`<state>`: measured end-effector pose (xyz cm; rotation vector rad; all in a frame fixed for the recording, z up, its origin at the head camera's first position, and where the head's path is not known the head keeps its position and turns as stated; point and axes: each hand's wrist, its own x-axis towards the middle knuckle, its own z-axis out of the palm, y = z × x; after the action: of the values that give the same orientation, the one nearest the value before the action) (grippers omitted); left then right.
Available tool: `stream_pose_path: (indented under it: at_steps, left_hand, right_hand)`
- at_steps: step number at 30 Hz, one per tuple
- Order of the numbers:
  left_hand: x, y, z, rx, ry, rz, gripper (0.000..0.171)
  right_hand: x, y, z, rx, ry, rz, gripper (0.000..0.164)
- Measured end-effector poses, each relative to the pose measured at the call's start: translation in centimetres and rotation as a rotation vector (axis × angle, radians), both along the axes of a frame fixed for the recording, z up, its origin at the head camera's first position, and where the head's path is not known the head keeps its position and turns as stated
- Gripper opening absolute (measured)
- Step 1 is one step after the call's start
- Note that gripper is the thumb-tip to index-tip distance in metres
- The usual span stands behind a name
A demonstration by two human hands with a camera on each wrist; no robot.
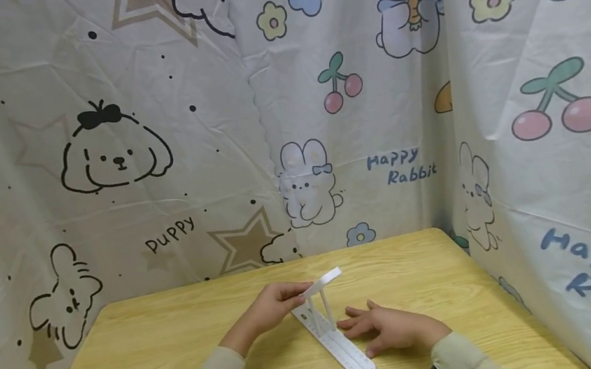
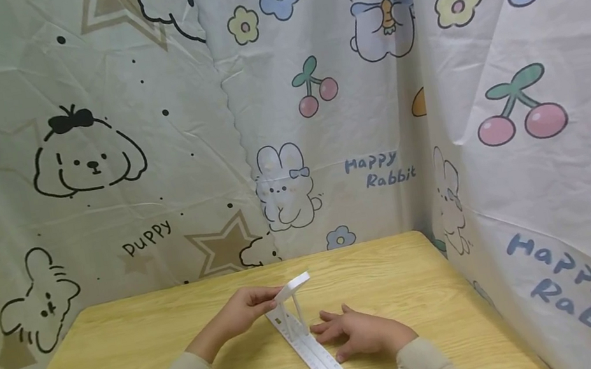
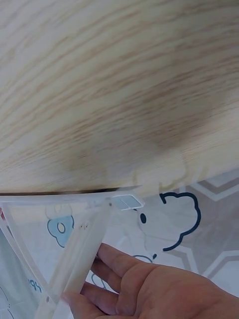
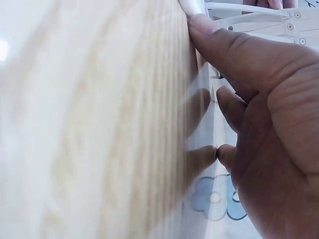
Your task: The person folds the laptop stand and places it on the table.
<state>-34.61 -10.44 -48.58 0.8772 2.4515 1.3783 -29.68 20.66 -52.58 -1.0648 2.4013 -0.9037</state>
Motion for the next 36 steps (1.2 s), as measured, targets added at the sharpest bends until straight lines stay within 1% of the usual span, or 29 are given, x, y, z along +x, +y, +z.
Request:
stream_pose_path:
  at_steps: [5, 10, 12, 17, 19, 24, 31, 36]
  left_hand:
    - [0.0, -0.4, 0.1, 0.01, -0.003, -0.012, 0.034]
    - [0.1, -1.3, -0.1, 0.014, -0.003, -0.012, 0.032]
    - [0.2, -1.5, 0.0, 0.02, -0.014, -0.012, 0.032]
    - [0.3, -1.5, 0.1, 0.019, -0.017, -0.004, 0.033]
    - [0.3, -1.6, 0.1, 0.018, -0.016, 0.002, 0.033]
    - [0.1, -1.8, 0.0, 0.02, -0.013, 0.014, 0.031]
    - [-0.1, -1.9, -0.3, 0.044, -0.023, 0.001, 0.033]
    - [-0.1, -1.7, 0.0, 0.051, -0.03, 0.004, 0.033]
  right_hand:
    - [0.2, -0.3, -0.1, -0.014, -0.014, -0.009, 0.054]
    - [0.6, -1.0, -0.1, -0.029, -0.015, -0.009, 0.059]
    - [0.6, -1.3, -0.1, -0.029, -0.005, 0.0, 0.061]
    - [0.7, -1.8, 0.1, -0.018, 0.015, -0.005, 0.062]
    - [0.7, -1.9, 0.2, -0.014, 0.01, -0.014, 0.061]
    - [0.6, -2.1, 0.1, -0.025, 0.012, -0.005, 0.063]
    - [0.7, -2.2, -0.3, -0.021, 0.023, -0.035, 0.06]
    - [0.9, -2.4, -0.3, -0.028, 0.051, -0.008, 0.064]
